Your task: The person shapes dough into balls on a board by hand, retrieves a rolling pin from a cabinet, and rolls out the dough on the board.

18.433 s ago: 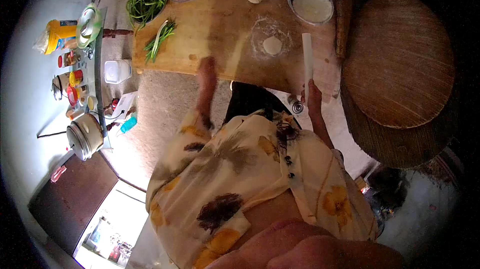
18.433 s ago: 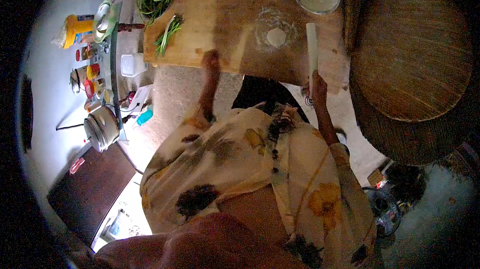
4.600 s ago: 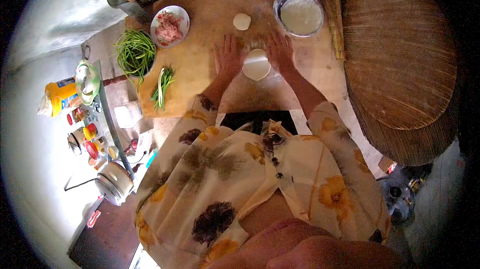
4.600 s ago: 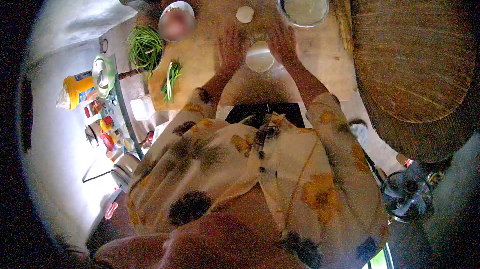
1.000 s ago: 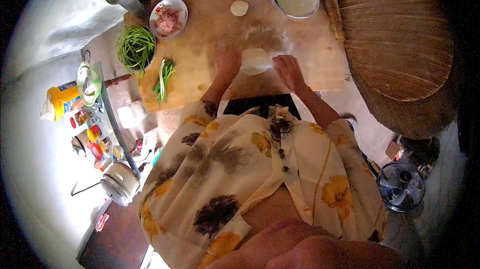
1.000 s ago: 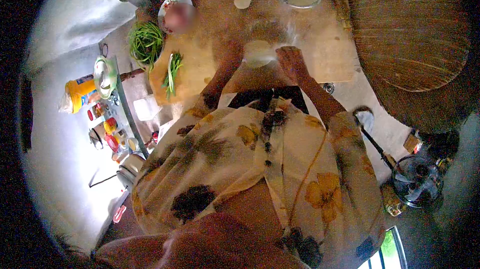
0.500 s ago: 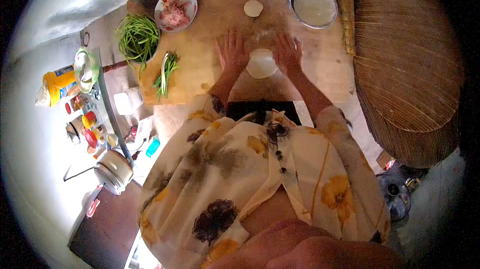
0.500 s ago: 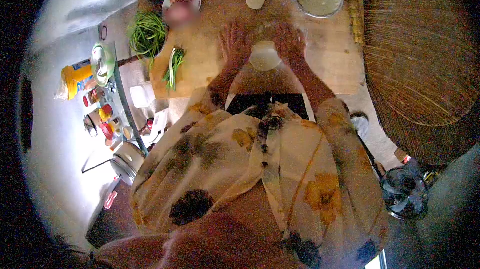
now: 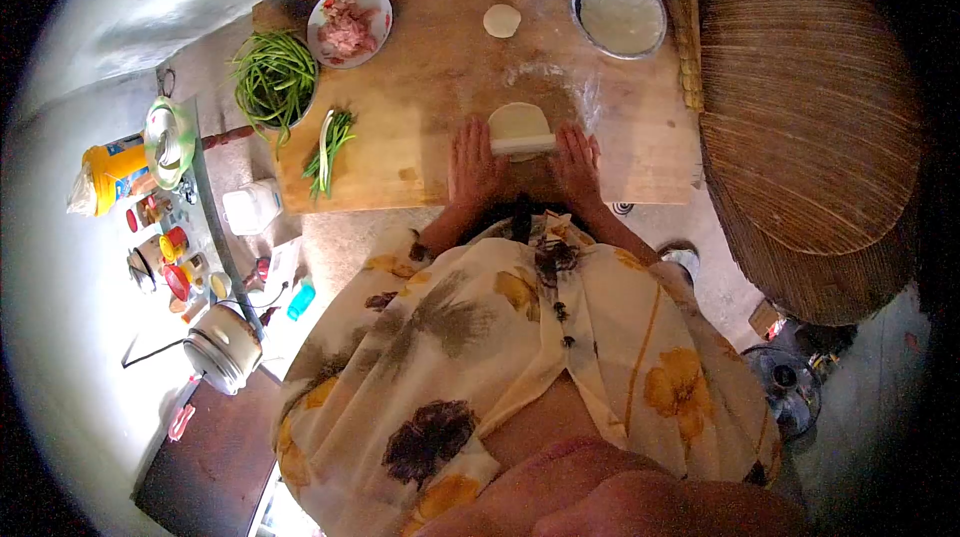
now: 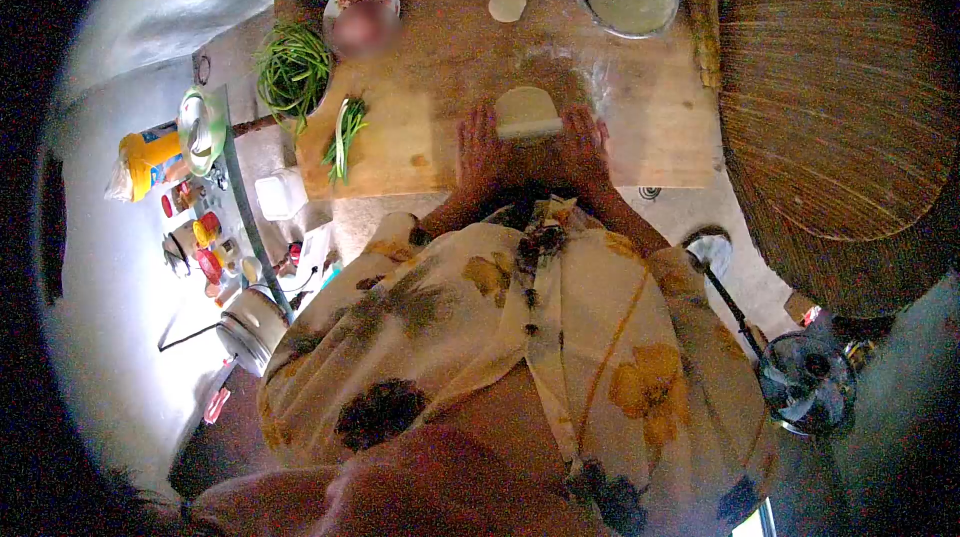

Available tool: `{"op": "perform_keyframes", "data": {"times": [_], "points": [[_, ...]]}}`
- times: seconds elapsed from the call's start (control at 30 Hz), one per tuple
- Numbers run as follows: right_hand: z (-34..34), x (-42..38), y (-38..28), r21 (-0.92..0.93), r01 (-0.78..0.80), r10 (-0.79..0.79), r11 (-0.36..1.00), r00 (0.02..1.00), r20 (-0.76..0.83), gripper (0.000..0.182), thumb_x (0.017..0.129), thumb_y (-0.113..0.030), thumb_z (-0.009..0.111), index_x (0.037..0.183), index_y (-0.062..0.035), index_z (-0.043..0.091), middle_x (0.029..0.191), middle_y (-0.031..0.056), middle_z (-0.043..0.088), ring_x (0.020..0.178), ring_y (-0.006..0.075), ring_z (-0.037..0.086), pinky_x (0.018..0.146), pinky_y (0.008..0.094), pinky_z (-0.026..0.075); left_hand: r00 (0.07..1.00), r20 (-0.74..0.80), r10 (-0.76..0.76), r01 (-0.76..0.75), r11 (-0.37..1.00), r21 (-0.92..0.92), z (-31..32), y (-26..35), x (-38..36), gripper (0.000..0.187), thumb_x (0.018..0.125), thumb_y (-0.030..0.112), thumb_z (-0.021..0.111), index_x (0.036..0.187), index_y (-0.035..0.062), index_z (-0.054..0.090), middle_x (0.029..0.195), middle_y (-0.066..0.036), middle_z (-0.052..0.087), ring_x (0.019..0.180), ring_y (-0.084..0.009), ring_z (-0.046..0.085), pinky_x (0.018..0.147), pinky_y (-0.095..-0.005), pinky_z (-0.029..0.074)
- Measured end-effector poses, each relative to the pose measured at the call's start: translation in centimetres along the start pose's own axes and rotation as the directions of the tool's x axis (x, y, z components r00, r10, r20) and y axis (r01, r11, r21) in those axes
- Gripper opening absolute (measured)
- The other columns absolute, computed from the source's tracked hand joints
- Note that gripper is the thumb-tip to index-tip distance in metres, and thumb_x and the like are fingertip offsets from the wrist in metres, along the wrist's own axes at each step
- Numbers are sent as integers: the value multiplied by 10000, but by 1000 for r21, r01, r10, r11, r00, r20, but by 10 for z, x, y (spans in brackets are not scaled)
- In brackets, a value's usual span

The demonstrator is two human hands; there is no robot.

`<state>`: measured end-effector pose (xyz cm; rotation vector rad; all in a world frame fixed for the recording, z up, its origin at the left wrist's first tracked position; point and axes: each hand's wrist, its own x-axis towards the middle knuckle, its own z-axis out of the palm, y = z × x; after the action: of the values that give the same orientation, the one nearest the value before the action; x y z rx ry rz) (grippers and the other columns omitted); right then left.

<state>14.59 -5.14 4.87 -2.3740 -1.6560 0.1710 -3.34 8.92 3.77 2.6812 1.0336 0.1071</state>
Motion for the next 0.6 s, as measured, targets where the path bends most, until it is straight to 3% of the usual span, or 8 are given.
{"op": "perform_keyframes", "data": {"times": [0.07,0.23,0.3,0.33,0.47,0.5,0.53,0.6], "points": [[4,24,8,-4,45,-45,999,996,-73,556,927,-274,525,1413,-40,388,1479,115,361,1377,280,317,1119,503,226,1000,16,10,-10,1000,-9,0,-7,19,707,902,396,547,1430,-11,313,1488,-195,324,1399,-352,270,1133,-572,166],[8,144,23,-168,34,-45,985,997,-61,507,936,-279,500,1395,-80,423,1457,100,400,1339,249,374,1100,507,251,997,-81,-16,25,994,105,-24,-28,124,645,898,369,540,1407,13,367,1483,-198,331,1392,-351,281,1122,-589,169],[13,170,24,-166,9,-30,986,991,-128,497,938,-277,498,1395,-98,424,1464,108,386,1337,257,372,1099,511,252,961,-277,6,-8,1000,-6,-23,-40,142,621,905,364,526,1402,22,379,1478,-207,332,1388,-367,280,1120,-589,169],[10,171,22,-159,12,-34,987,991,-133,497,938,-277,498,1395,-98,424,1464,108,386,1337,257,372,1099,511,252,960,-280,5,-5,1000,2,-25,-41,140,621,905,364,526,1402,22,379,1478,-207,332,1388,-367,280,1120,-589,169],[-14,128,12,17,84,-83,996,994,-78,525,936,-281,515,1406,-78,397,1465,128,375,1352,282,347,1101,518,248,963,-267,-19,43,995,85,-27,-20,102,647,907,380,524,1404,-4,368,1474,-223,329,1393,-377,262,1131,-559,178],[-15,103,9,55,45,-46,997,998,32,537,932,-278,524,1408,-69,390,1470,131,367,1357,284,340,1105,518,241,972,-234,10,22,991,133,-27,-13,77,660,907,390,525,1406,-11,364,1476,-227,324,1397,-376,255,1134,-548,180],[-14,76,8,87,1,-13,996,990,141,550,927,-274,534,1411,-60,383,1474,135,359,1363,286,332,1108,517,234,989,-143,-31,34,999,18,-20,-10,49,680,908,400,525,1417,-14,345,1479,-225,320,1402,-370,247,1140,-539,169],[7,21,11,-161,112,-101,981,992,75,578,912,-275,555,1413,-46,377,1469,139,363,1355,288,339,1113,513,223,997,-45,-61,56,993,-100,-14,-1,9,700,908,410,525,1428,-16,326,1483,-223,315,1408,-364,238,1146,-531,158]]}}
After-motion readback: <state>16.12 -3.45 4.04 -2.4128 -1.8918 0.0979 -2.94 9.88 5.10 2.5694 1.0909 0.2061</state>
